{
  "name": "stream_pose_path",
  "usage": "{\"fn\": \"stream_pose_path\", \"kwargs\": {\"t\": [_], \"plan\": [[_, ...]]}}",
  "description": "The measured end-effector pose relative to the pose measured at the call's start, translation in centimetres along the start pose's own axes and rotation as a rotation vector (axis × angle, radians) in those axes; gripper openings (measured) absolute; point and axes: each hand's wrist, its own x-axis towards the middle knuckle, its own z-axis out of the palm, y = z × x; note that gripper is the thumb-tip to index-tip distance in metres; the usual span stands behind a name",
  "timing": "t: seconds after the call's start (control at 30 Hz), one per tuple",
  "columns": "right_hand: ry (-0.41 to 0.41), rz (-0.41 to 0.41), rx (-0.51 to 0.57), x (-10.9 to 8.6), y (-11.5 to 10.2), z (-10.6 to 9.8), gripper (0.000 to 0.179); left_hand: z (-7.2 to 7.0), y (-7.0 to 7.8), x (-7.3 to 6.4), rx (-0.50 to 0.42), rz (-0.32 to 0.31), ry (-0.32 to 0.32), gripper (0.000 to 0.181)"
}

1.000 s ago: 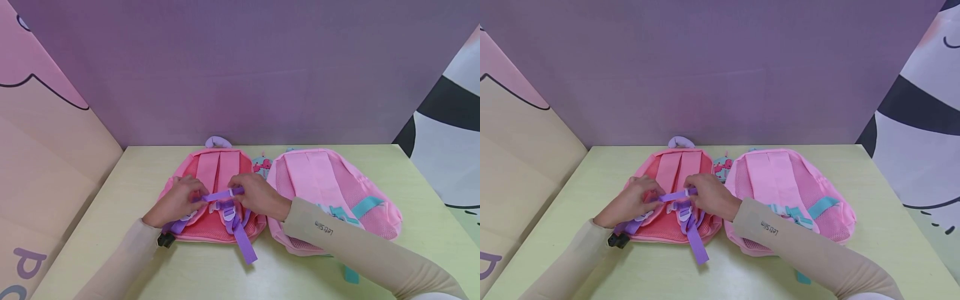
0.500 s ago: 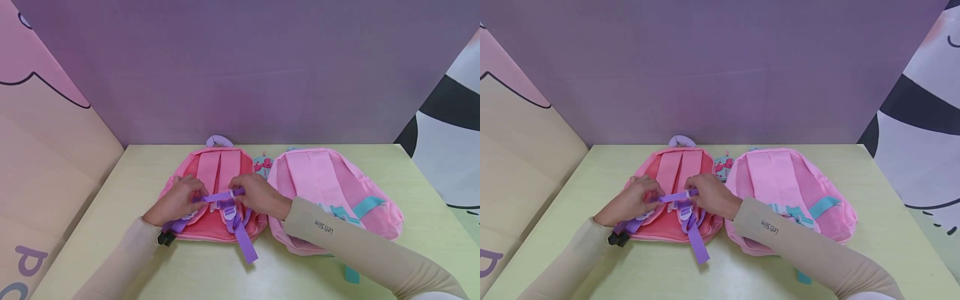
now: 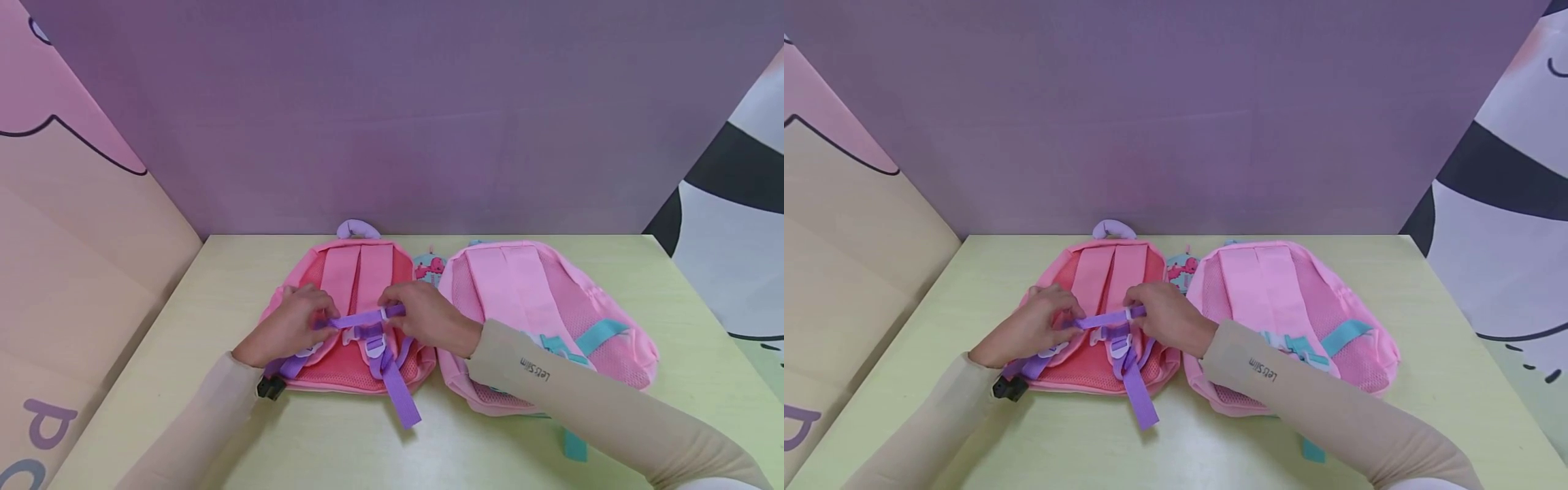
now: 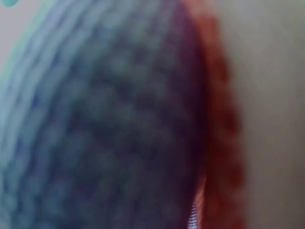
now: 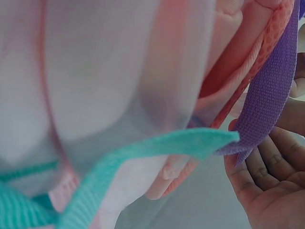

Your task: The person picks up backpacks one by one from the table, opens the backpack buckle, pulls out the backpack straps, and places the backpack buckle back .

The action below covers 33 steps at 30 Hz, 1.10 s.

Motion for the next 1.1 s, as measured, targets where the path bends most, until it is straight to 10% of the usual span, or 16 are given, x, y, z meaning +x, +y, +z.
{"fn": "stream_pose_path", "kwargs": {"t": [1.1], "plan": [[0.056, -0.045, 0.004, -0.41, -0.46, -0.75, 0.028, 0.20, -0.20, -0.02, -0.024, 0.037, 0.034, 0.023]]}}
